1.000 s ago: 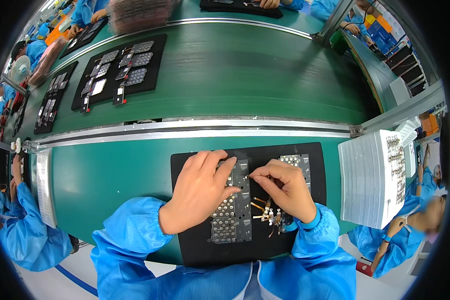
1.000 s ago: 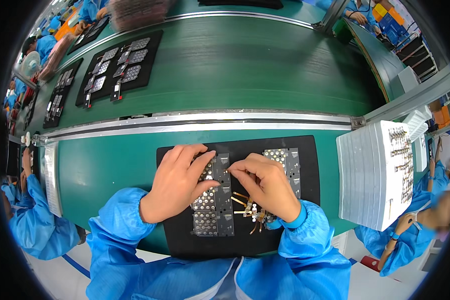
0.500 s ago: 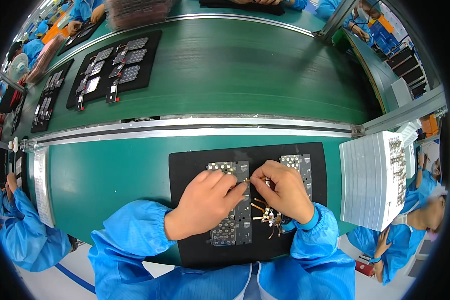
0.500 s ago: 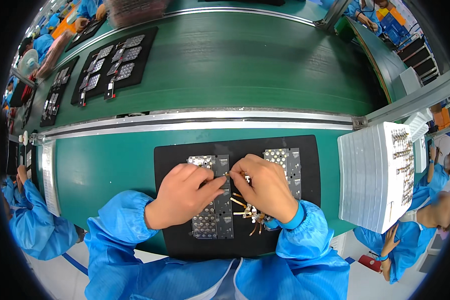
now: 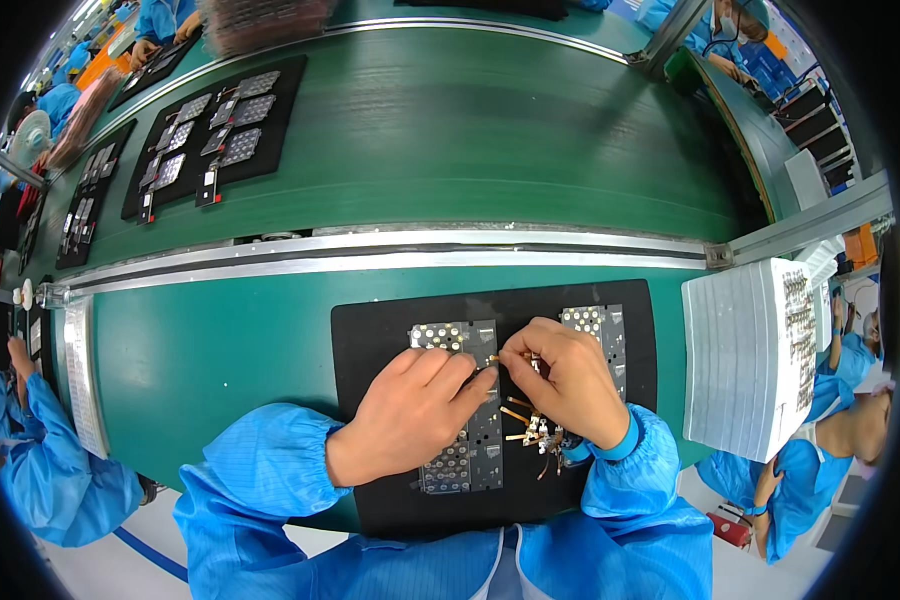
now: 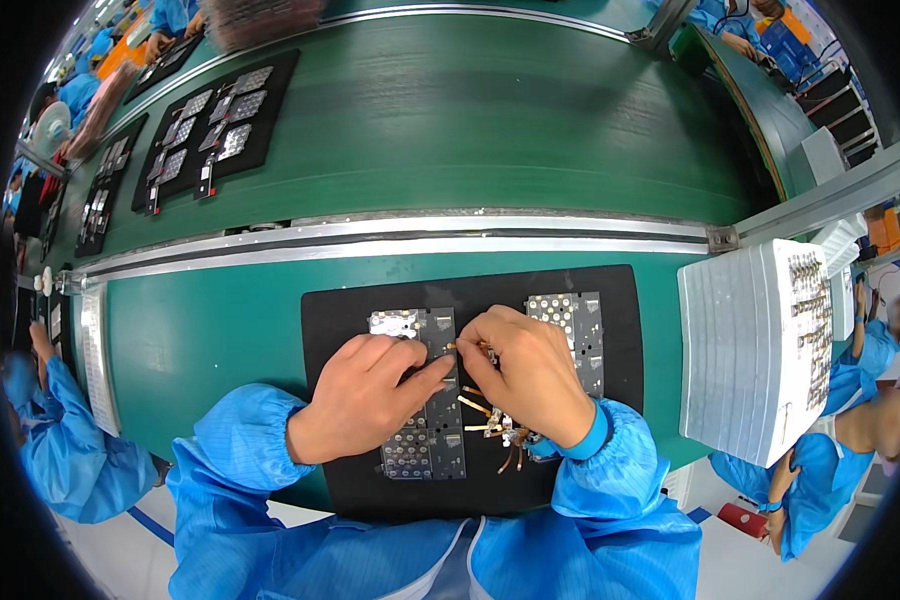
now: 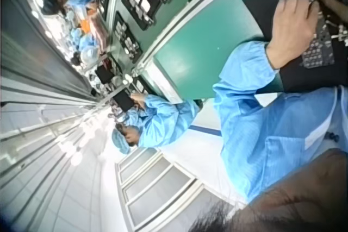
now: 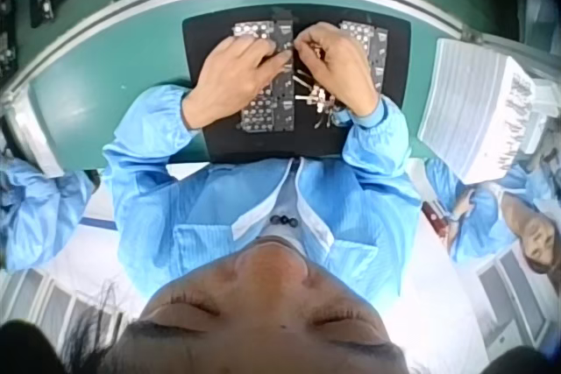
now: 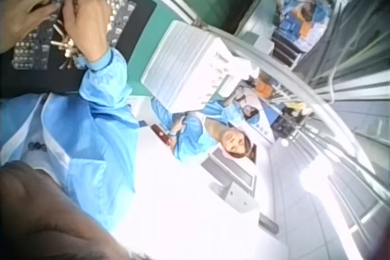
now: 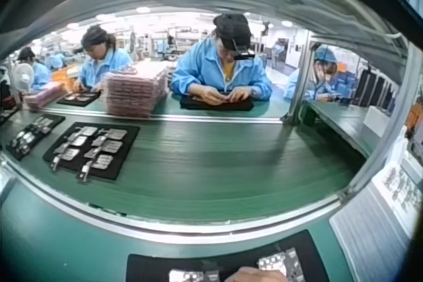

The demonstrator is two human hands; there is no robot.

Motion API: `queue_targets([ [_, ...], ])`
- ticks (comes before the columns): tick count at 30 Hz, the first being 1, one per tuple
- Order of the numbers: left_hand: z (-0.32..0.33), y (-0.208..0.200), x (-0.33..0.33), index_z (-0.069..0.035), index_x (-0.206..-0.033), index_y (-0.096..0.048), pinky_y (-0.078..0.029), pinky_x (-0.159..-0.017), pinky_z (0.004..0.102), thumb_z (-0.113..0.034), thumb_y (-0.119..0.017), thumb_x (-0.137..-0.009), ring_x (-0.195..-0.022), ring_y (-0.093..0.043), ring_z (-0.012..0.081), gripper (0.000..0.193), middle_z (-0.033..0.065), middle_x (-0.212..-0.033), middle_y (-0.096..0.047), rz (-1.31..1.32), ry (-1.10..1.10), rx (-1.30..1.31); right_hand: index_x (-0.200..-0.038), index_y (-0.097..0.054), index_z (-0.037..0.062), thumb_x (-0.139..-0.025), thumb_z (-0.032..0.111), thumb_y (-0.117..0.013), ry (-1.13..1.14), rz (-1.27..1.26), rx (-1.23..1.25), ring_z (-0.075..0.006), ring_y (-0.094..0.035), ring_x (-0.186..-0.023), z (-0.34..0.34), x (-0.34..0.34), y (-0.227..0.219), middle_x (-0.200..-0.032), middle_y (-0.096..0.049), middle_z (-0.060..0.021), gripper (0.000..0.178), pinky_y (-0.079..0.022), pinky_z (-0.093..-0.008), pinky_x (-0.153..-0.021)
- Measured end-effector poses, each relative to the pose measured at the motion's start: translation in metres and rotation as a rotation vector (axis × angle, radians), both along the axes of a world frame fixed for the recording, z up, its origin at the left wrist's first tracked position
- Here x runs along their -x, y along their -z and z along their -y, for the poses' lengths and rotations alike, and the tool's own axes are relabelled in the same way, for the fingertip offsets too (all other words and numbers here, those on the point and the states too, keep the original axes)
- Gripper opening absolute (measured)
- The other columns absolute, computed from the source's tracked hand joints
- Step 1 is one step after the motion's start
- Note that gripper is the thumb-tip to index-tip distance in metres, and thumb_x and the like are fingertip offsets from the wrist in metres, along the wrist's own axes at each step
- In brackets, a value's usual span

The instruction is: Manually assembling small components onto printed circuit boards on a factory assembly line.

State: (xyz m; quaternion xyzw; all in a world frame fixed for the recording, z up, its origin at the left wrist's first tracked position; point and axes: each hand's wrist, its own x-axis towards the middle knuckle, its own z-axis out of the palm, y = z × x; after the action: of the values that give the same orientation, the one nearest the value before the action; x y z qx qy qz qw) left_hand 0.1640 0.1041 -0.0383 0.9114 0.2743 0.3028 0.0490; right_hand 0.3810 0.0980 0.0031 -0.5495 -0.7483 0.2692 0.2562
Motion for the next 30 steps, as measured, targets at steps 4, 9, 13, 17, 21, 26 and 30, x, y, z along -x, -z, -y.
queue_targets([
  [4,-0.001,0.002,-0.001,-0.009,-0.111,-0.076,-0.046,-0.07,0.0331,-0.017,-0.08,-0.081,-0.082,-0.057,0.0192,0.031,0.0027,-0.094,-0.059,0.005,-0.016,-0.001,-0.089,-0.07,-0.0004,-0.089,0.005,-0.069,0.012,0.012,0.003,-0.0249,-0.062,-0.061,-0.001,0.001,0.0,-0.079,-0.064,-0.0117,0.005,-0.046,-0.0347,-0.055],
  [9,0.0,0.004,-0.004,-0.004,-0.113,-0.072,-0.049,-0.073,0.0345,-0.02,-0.08,-0.082,-0.086,-0.058,0.0212,0.035,0.0056,-0.098,-0.059,0.073,-0.076,0.021,-0.089,-0.07,-0.0002,-0.088,0.005,-0.069,0.009,0.025,-0.013,-0.0263,-0.064,-0.063,-0.001,0.0,0.002,-0.08,-0.064,-0.0121,0.005,-0.048,-0.0351,-0.056],
  [13,-0.003,0.005,-0.004,-0.002,-0.116,-0.07,-0.049,-0.074,0.0346,-0.022,-0.077,-0.084,-0.087,-0.057,0.0223,0.039,0.0081,-0.102,-0.057,0.042,-0.067,0.025,-0.089,-0.07,0.0001,-0.088,0.004,-0.069,0.009,0.033,-0.015,-0.0274,-0.065,-0.064,-0.001,-0.001,0.004,-0.08,-0.064,-0.0124,0.004,-0.048,-0.0356,-0.057],
  [17,-0.004,0.004,-0.005,-0.002,-0.117,-0.07,-0.048,-0.074,0.0347,-0.023,-0.077,-0.085,-0.086,-0.055,0.0225,0.039,0.008,-0.101,-0.055,0.015,-0.039,0.044,-0.09,-0.07,0.0003,-0.088,0.003,-0.069,0.009,0.053,-0.032,-0.0284,-0.065,-0.065,-0.002,-0.002,0.004,-0.079,-0.064,-0.0124,0.003,-0.049,-0.0359,-0.057],
  [21,-0.005,0.0,-0.007,-0.002,-0.121,-0.068,-0.046,-0.075,0.0342,-0.025,-0.074,-0.087,-0.088,-0.053,0.0221,0.041,0.0079,-0.101,-0.053,-0.037,-0.033,0.019,-0.09,-0.07,0.0001,-0.088,0.002,-0.069,0.008,0.061,-0.05,-0.0295,-0.065,-0.066,-0.001,-0.002,0.003,-0.079,-0.064,-0.0127,0.003,-0.05,-0.0366,-0.058],
  [26,-0.004,0.0,-0.011,-0.006,-0.123,-0.071,-0.046,-0.075,0.0357,-0.021,-0.081,-0.081,-0.088,-0.054,0.0226,0.046,0.0068,-0.102,-0.054,-0.061,-0.049,0.032,-0.094,-0.073,0.0038,-0.081,0.002,-0.079,0.086,0.099,-0.131,-0.028,-0.067,-0.079,0.003,-0.004,-0.013,-0.101,-0.062,-0.0114,0.015,-0.054,-0.0347,-0.067],
  [30,-0.005,0.002,-0.015,-0.007,-0.122,-0.071,-0.047,-0.075,0.0361,-0.02,-0.081,-0.081,-0.088,-0.055,0.0229,0.045,0.0066,-0.101,-0.054,-0.067,-0.048,0.018,-0.091,-0.075,0.0044,-0.076,0.003,-0.083,-0.018,0.13,-0.103,-0.0271,-0.067,-0.079,0.011,-0.026,-0.022,-0.094,-0.062,-0.0098,0.017,-0.054,-0.0349,-0.067],
])
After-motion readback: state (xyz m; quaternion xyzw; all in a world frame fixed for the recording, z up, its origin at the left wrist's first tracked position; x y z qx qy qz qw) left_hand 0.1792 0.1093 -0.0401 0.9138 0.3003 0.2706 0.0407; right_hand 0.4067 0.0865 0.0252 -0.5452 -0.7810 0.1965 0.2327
